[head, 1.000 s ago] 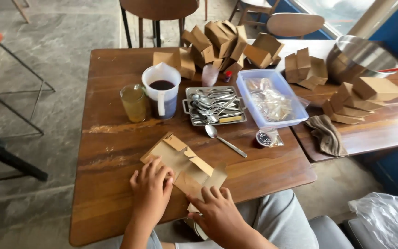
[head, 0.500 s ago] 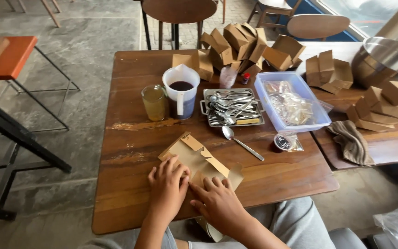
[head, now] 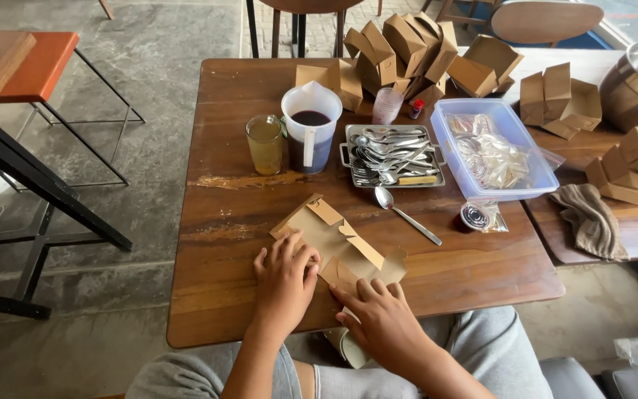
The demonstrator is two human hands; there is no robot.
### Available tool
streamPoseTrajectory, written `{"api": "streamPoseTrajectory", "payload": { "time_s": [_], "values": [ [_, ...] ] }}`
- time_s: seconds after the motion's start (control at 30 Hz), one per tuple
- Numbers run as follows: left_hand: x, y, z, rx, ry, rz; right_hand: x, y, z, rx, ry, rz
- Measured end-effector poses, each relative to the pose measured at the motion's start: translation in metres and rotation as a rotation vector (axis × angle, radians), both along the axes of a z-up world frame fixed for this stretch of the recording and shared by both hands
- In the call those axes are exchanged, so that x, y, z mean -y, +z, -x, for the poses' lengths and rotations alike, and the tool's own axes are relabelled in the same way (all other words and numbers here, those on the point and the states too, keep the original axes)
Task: The person folds and assembles flat cardboard pieces into small boxes on a wooden table. They fold the side flaps, tuck tabs into slots, and press the seams to form the box shape.
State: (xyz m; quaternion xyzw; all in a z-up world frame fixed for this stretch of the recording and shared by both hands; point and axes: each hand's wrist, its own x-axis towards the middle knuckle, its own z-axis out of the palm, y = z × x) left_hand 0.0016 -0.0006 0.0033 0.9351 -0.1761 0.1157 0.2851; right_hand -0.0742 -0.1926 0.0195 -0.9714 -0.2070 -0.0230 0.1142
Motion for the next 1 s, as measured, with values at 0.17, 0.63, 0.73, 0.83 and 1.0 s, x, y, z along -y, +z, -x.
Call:
{"api": "streamPoseTrajectory", "payload": {
  "time_s": [0.17, 0.63, 0.73, 0.83, 1.0],
  "values": [
    [-0.002, 0.002, 0.001, -0.006, -0.008, -0.008, 0.007, 0.006, 0.012, -0.013, -0.018, -0.017],
    [-0.002, 0.004, 0.001, -0.092, 0.003, -0.055, 0.012, 0.013, 0.029, 0.014, -0.034, 0.078],
    [-0.002, 0.005, 0.001, -0.088, 0.0, -0.043, 0.007, 0.011, 0.026, 0.069, -0.047, 0.097],
    [-0.003, 0.004, 0.001, -0.076, -0.009, -0.042, 0.004, 0.01, 0.022, 0.101, -0.047, 0.123],
    [-0.003, 0.004, 0.001, -0.072, -0.01, -0.039, -0.001, 0.012, 0.007, 0.056, -0.031, 0.062]
  ]
}}
